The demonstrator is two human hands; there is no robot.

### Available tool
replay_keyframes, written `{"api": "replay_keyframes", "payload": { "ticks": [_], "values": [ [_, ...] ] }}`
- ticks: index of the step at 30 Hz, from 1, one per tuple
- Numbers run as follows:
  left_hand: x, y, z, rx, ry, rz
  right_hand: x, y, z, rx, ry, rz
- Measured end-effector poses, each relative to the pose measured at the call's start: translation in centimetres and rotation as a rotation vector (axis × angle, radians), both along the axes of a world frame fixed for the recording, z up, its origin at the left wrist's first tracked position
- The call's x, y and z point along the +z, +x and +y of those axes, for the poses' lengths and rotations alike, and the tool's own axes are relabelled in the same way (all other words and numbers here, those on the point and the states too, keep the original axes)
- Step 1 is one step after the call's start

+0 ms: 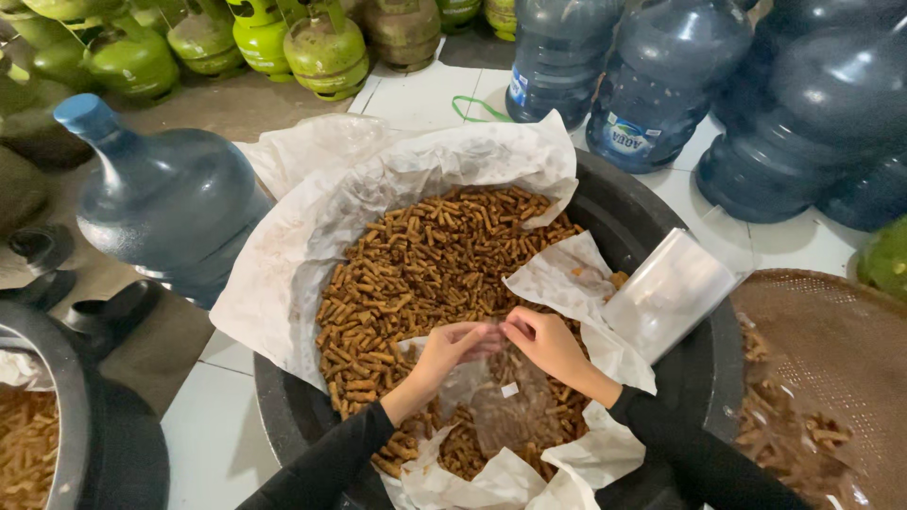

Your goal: The person opens a small clear plastic bag, fills it with snack pieces taken by hand from a large basin lined with paper, then seals the bag and sets it on a woven tray beside the basin. They repeat this bagging cycle with new bags throughout the clip.

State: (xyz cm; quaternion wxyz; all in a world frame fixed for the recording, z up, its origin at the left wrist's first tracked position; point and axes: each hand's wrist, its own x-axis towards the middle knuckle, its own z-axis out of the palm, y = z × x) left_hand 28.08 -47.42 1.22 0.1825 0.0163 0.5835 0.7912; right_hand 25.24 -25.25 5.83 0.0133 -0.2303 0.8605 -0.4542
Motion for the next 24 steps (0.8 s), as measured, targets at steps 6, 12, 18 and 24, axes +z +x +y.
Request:
{"api": "replay_keyframes", "payload": {
  "ticks": [6, 12, 18, 24],
  "values": [
    [-1.3, -0.2, 0.6, -0.099, 0.09, 0.049, -0.1, 0.5, -0.3, 0.015, -0.002, -0.038],
    [-1.4, -0.3, -0.1, -0.043, -0.013, 0.114, 1.9, 1.1, -0.4, 0.041, -0.031, -0.09],
    [0.1, 0.4, 0.3, -0.003, -0.147, 0.058, 2.3, 1.0, -0.3, 0.069, -0.066, -0.065],
    [1.0, -0.4, -0.3, -0.19, -0.035, 0.119, 1.6, 0.0, 0.3, 0.058, 0.019, -0.029]
  ]
}}
